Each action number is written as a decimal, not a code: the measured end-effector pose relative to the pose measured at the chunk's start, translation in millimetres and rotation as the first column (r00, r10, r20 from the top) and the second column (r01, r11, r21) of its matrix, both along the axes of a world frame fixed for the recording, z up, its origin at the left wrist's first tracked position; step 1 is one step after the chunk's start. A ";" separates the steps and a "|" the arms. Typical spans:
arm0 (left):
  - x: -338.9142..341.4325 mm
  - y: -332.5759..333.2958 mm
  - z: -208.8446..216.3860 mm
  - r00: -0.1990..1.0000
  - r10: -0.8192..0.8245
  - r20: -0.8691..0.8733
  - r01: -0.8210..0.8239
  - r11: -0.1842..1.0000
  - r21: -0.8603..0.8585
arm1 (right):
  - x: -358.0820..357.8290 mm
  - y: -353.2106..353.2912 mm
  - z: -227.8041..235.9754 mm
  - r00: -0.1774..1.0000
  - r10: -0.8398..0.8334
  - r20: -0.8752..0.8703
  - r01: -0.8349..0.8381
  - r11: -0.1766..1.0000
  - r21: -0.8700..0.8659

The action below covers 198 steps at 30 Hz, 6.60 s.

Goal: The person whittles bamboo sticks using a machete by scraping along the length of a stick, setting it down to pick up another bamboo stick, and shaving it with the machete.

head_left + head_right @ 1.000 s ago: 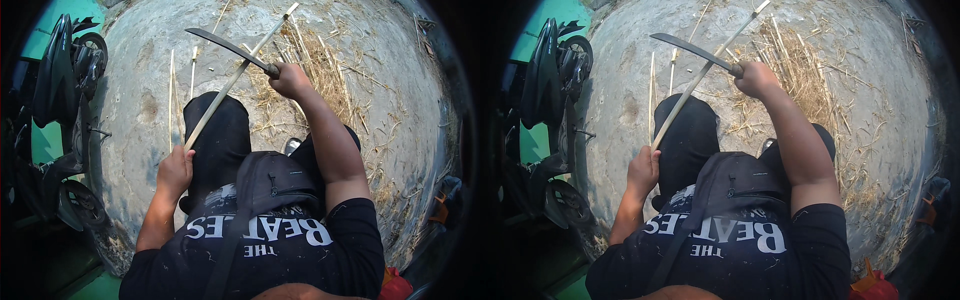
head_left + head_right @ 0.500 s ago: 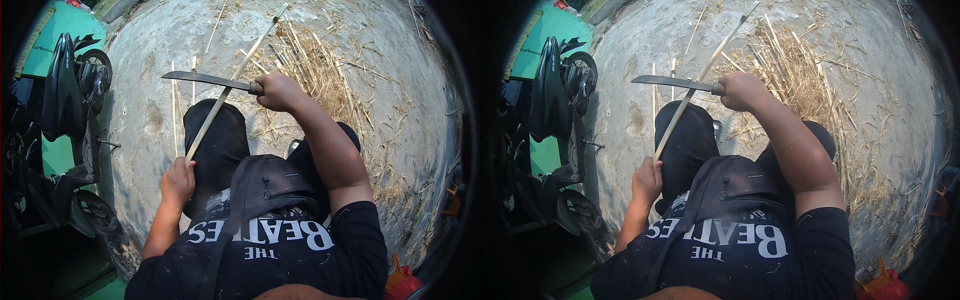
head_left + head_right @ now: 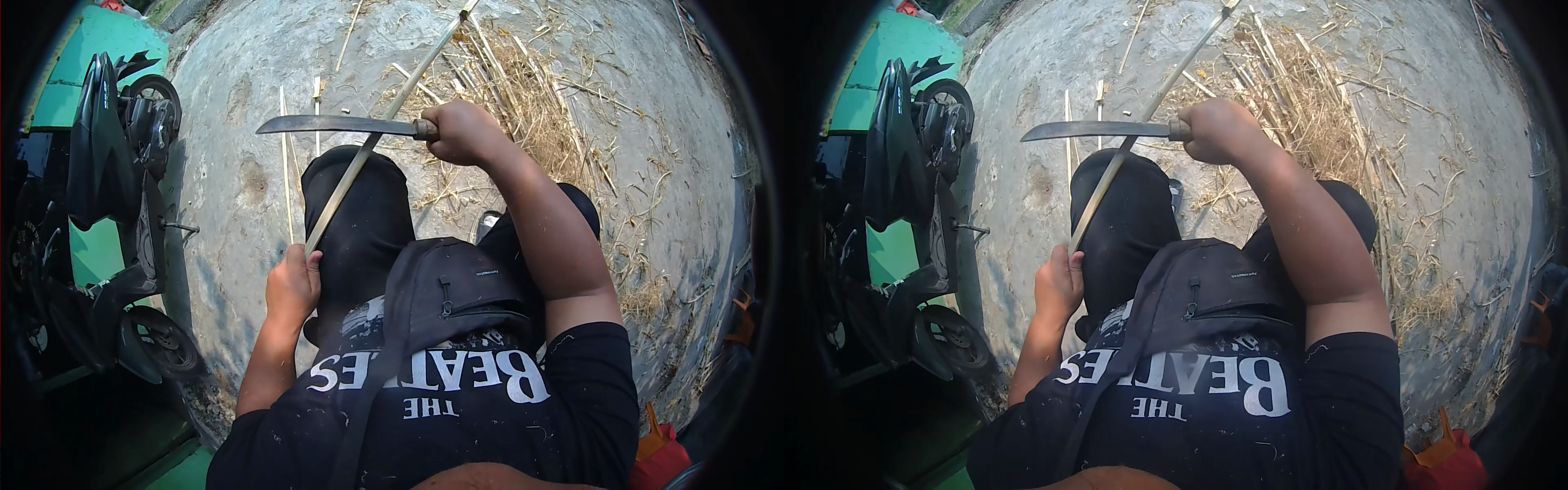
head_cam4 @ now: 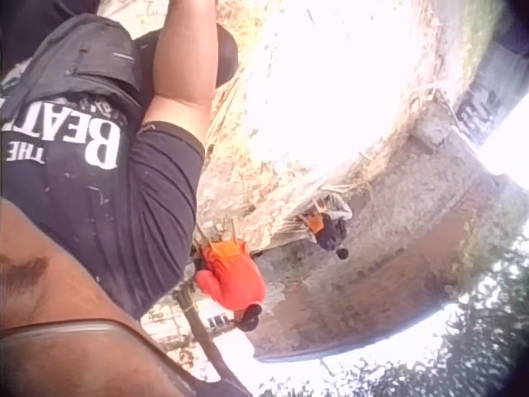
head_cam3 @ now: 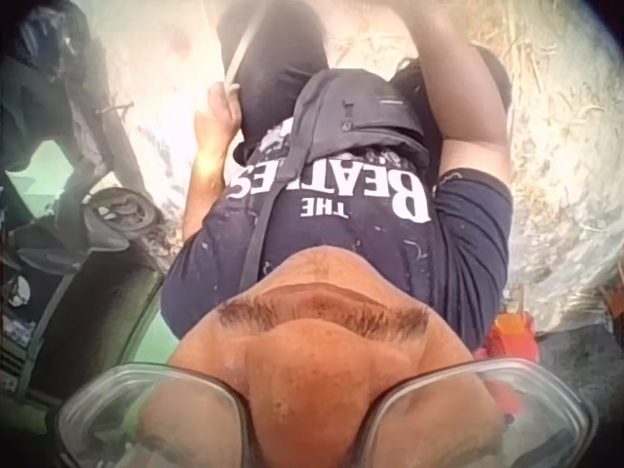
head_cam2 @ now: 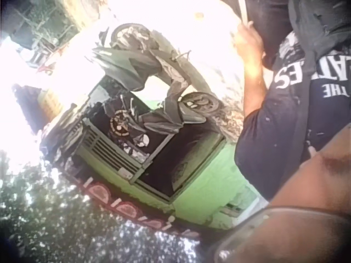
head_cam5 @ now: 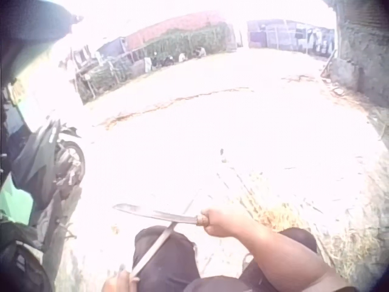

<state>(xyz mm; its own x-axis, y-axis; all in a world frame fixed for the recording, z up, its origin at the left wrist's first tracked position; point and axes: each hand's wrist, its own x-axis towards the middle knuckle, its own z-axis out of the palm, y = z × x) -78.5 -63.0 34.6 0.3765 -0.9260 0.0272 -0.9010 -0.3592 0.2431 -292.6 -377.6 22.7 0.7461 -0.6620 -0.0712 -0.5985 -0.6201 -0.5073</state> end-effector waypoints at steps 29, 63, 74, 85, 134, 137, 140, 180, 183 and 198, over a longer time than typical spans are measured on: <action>15.7 -23.7 14.8 0.997 -0.080 -0.001 0.080 0.993 0.083 | -30.9 -64.8 -30.9 0.931 -0.345 -0.119 0.363 0.905 0.220; -9.0 -12.4 32.3 0.944 0.083 -0.319 -0.065 0.996 0.065 | -20.6 2.1 5.5 0.993 0.089 0.079 -0.075 0.983 -0.170; -16.5 -2.5 4.8 0.998 0.049 0.037 -0.050 0.998 0.027 | -16.2 -15.9 -0.7 0.989 -0.144 0.043 0.135 0.975 0.179; -22.4 -9.6 1.9 0.993 0.049 0.110 -0.044 0.998 -0.049 | -1.8 -16.1 -18.3 0.998 -0.058 0.018 0.054 0.983 0.174; -5.5 -3.7 -0.8 0.999 0.033 0.002 -0.033 0.996 -0.084 | 0.9 -19.6 -2.8 0.985 -0.164 0.062 0.150 0.971 0.184; -3.4 -13.3 -7.7 0.999 0.048 0.007 -0.047 0.997 -0.058 | -7.1 -35.2 -8.0 0.977 -0.212 0.020 0.211 0.976 0.054; -2.2 -1.3 -7.6 0.999 0.053 0.001 -0.053 0.998 -0.021 | 2.8 -4.9 0.7 0.996 -0.084 -0.003 0.084 0.996 -0.026; -3.6 26.9 -0.3 0.989 0.119 0.090 -0.123 0.992 0.038 | -10.3 6.0 16.3 0.996 0.001 -0.094 -0.002 1.000 -0.015; -8.2 14.3 7.4 0.985 0.094 0.145 -0.100 0.994 0.036 | -23.4 -40.9 -25.6 0.953 -0.304 -0.022 0.299 0.919 0.258; 4.2 0.3 15.6 0.978 0.098 0.185 -0.115 0.990 0.082 | -41.5 -55.5 -40.6 0.908 -0.410 -0.090 0.419 0.898 0.134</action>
<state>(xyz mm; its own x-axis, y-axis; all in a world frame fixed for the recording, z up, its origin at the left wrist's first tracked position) -74.3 -62.7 50.2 0.4700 -0.8824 0.0206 -0.8823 -0.4689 0.0418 -334.1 -433.1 -17.9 0.3982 -0.8890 -0.2261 -0.8160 -0.2307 -0.5300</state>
